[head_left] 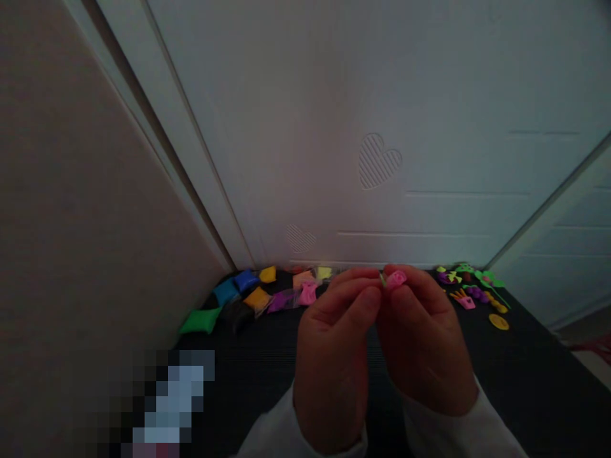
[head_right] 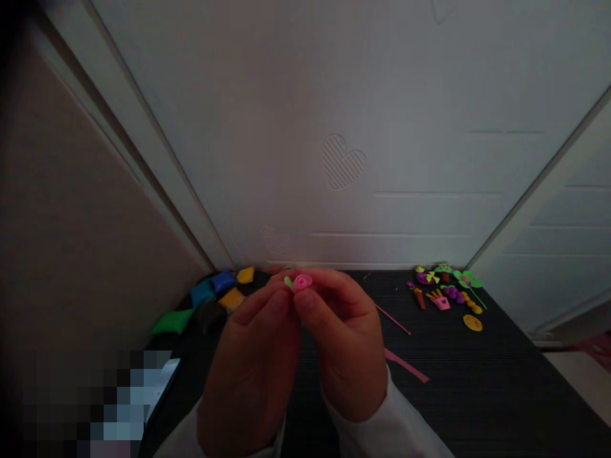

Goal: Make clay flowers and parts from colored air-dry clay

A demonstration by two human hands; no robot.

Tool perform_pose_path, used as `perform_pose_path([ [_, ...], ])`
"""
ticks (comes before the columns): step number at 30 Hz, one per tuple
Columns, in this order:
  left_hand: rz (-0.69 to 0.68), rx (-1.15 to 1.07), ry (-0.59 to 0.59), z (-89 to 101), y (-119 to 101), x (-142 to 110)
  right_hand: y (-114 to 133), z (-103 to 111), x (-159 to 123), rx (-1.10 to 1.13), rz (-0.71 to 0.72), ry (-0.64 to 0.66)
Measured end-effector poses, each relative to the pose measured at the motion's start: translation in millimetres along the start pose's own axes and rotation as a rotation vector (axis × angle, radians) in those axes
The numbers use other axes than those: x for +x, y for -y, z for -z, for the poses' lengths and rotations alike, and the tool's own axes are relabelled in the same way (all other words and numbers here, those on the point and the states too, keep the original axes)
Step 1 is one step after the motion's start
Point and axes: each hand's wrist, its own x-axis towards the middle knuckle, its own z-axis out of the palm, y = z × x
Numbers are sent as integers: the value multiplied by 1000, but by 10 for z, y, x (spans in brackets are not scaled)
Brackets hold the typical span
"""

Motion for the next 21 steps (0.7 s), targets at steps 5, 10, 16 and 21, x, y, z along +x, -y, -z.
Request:
perform_pose_path([
  [5,47,3,21,7,-24,8,5,0,1,12,9,52],
  [10,82,10,37,24,-57,18,4,27,-6,8,14,70],
  [16,93,29,67,53,-62,40,14,19,-12,32,5,83],
  [21,80,71,125,61,-93,49,29,18,-19,43,-10,107],
])
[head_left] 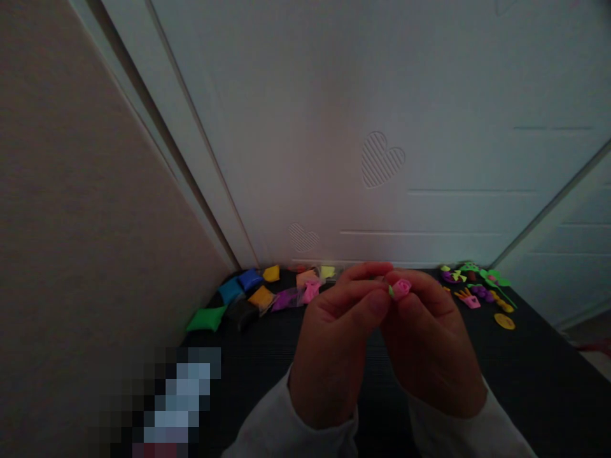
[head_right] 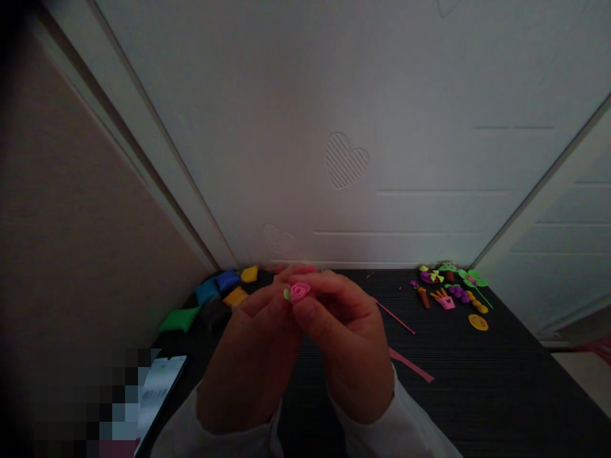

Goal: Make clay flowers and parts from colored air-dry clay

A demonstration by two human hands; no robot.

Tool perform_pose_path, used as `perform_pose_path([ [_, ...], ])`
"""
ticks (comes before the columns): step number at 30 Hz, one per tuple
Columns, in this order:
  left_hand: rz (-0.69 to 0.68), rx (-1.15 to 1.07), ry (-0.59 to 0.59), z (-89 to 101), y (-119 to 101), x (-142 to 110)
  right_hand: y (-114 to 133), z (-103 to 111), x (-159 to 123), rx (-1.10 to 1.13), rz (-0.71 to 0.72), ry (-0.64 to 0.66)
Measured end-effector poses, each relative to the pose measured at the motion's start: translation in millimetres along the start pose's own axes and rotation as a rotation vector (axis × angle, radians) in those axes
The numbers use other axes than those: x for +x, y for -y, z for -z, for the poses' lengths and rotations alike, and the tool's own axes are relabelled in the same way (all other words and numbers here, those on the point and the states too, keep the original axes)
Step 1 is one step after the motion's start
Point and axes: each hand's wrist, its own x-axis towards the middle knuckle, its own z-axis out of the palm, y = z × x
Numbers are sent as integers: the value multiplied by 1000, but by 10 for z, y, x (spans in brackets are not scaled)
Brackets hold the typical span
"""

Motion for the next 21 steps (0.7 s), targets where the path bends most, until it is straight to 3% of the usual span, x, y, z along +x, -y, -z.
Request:
perform_pose_path([
  [11,-5,-21,68,17,-22,-8,28,9,-20,-44,-14,13],
  [21,8,-16,80,13,-32,-1,75,36,20,-172,73,36],
])
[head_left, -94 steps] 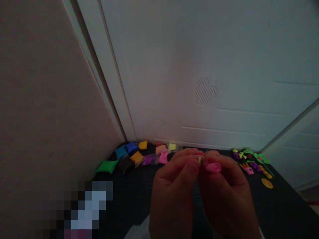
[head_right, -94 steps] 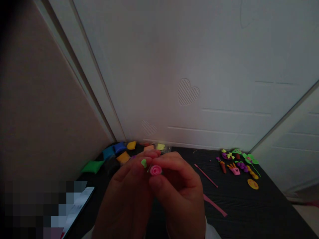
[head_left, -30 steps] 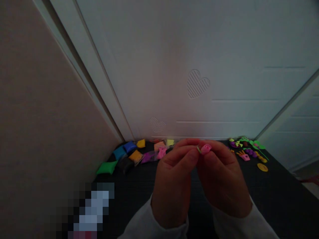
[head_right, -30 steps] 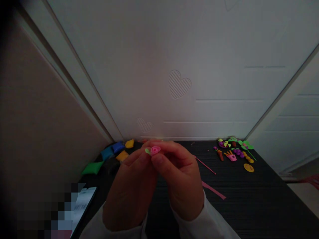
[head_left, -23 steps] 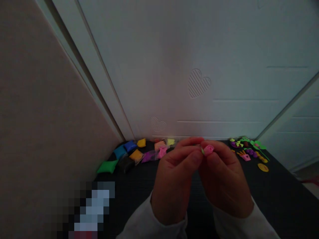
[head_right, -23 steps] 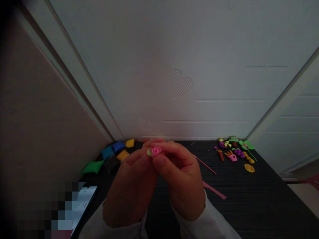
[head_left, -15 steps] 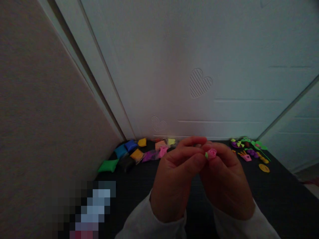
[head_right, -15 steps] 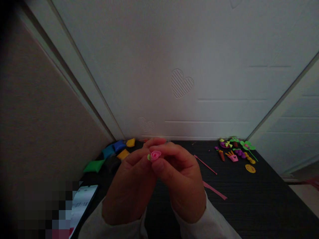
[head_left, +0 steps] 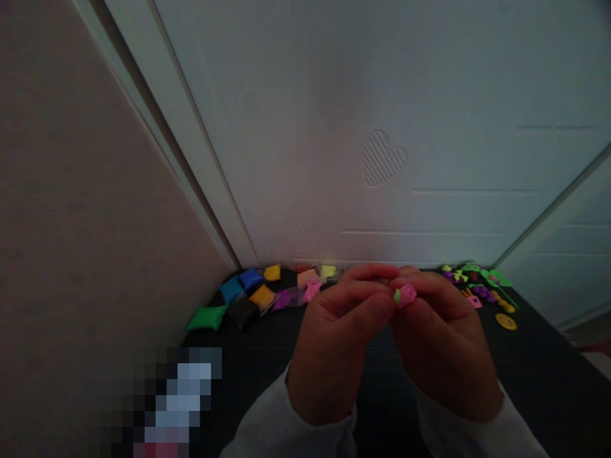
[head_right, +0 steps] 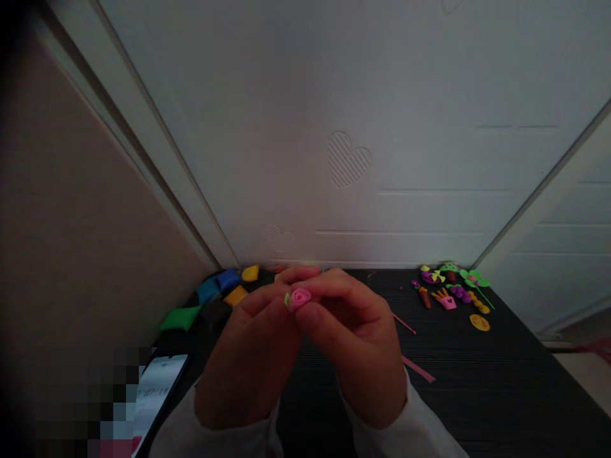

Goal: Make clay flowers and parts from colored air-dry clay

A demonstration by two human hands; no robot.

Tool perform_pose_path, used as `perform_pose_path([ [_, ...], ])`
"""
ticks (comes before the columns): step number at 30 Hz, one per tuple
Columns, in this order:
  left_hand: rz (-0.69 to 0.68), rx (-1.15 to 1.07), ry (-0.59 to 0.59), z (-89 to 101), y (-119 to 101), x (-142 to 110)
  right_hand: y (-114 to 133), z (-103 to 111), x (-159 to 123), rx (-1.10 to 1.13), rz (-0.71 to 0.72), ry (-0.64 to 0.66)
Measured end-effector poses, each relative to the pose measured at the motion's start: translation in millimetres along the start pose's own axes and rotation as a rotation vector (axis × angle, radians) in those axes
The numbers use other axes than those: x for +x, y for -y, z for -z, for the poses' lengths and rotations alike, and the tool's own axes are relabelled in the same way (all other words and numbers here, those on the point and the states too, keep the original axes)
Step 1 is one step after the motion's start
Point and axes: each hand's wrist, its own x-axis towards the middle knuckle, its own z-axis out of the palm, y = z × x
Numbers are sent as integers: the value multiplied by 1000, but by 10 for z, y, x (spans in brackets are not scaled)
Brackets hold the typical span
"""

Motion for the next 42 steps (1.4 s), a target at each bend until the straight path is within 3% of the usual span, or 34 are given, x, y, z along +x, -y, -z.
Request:
perform_pose_path([
  [8,-179,116,-204,-24,51,-33,4,-55,-20,-43,2,-176],
  [15,-340,277,-300,-55,81,-82,-2,-78,-31,-58,-14,-174],
  [27,-432,352,-430,-188,94,-103,-6,-136,-70,-64,18,-230],
  [31,-491,391,-467,-244,96,-130,21,-130,-71,29,-54,-254],
  [36,-499,387,-429,-221,83,-158,26,-122,-24,326,-218,-138],
  [42,-393,369,-354,-172,28,-193,-25,-114,-33,458,-278,-4],
])
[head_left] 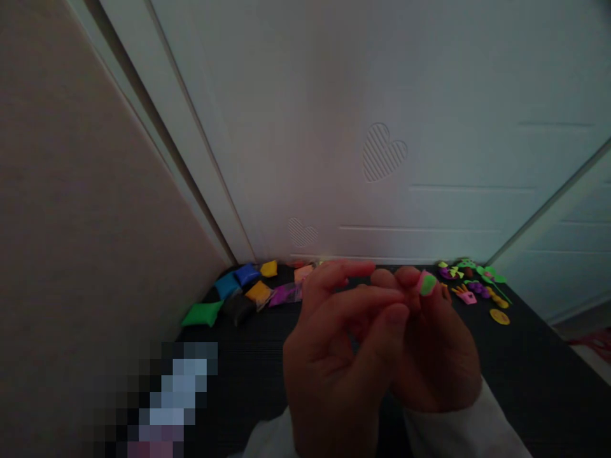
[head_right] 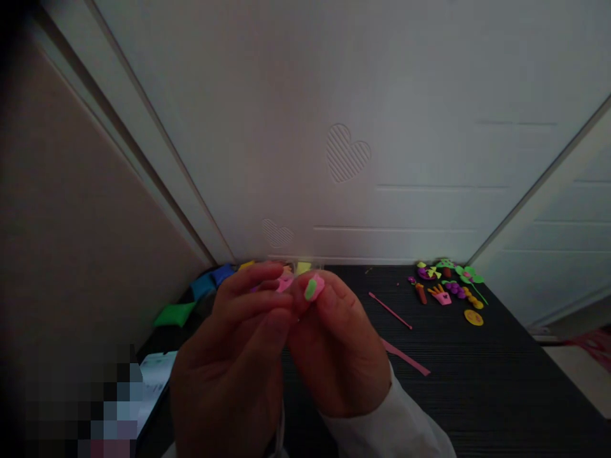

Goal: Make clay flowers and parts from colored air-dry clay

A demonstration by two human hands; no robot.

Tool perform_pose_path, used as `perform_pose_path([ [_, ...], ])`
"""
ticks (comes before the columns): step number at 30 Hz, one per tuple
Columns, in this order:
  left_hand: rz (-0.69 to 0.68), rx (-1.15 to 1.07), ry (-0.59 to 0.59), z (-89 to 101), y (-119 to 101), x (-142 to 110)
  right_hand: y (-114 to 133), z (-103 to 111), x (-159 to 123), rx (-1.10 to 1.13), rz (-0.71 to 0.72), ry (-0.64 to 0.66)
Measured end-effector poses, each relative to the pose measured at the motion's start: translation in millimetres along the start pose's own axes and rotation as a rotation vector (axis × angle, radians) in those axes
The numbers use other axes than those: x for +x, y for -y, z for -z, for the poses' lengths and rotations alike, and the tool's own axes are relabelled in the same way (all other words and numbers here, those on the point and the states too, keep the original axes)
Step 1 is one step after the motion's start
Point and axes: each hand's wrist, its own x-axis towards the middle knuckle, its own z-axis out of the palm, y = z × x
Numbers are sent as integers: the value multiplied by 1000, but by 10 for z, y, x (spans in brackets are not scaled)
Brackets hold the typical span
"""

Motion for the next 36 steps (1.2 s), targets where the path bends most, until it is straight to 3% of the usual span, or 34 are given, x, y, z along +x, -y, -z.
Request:
perform_pose_path([
  [9,153,-109,11,-33,-64,34,29,2,-30,-76,3,9],
  [15,201,-128,117,23,-36,79,9,-4,-34,-70,19,-35],
  [20,173,-120,52,5,4,53,18,-28,-39,-119,67,-95],
  [23,154,-121,37,1,17,52,26,-30,-43,-218,133,-133],
  [28,203,-166,156,46,43,102,29,-1,-47,-375,258,-152],
  [32,244,-211,178,53,78,123,27,26,-33,-517,326,-144],
  [36,275,-262,181,43,94,121,17,28,-36,-757,503,-184],
])
